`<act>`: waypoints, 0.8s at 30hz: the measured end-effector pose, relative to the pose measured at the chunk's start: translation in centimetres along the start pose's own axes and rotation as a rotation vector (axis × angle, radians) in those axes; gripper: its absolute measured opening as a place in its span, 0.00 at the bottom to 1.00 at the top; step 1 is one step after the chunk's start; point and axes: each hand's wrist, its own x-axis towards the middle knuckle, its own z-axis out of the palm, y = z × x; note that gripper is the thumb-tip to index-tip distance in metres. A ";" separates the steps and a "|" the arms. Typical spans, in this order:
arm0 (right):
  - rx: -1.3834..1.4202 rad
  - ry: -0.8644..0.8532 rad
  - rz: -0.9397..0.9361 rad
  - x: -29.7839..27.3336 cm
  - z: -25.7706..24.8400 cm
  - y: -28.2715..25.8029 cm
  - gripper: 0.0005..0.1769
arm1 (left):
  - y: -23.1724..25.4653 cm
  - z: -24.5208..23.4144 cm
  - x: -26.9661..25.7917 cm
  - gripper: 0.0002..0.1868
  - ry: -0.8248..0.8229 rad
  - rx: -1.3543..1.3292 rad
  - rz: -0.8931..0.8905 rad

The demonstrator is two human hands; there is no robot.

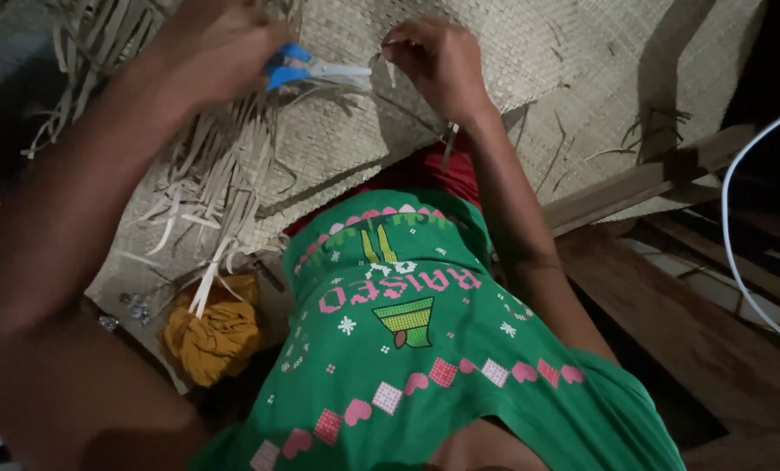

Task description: Trimming the excess straw fibers from the edges of a hand-woven mat using a pair of scissors.

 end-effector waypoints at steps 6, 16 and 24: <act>0.016 -0.016 0.064 -0.3 0.3 0.3 0.03 | -2.2 4.6 3.2 0.15 0.246 0.175 0.044; 0.084 -0.044 -0.011 0.2 -0.3 -0.3 0.04 | -1.1 2.2 4.9 0.09 0.088 0.145 0.059; 0.063 -0.019 0.016 0.1 -0.1 0.0 0.04 | -0.2 0.8 5.3 0.09 -0.030 0.075 0.057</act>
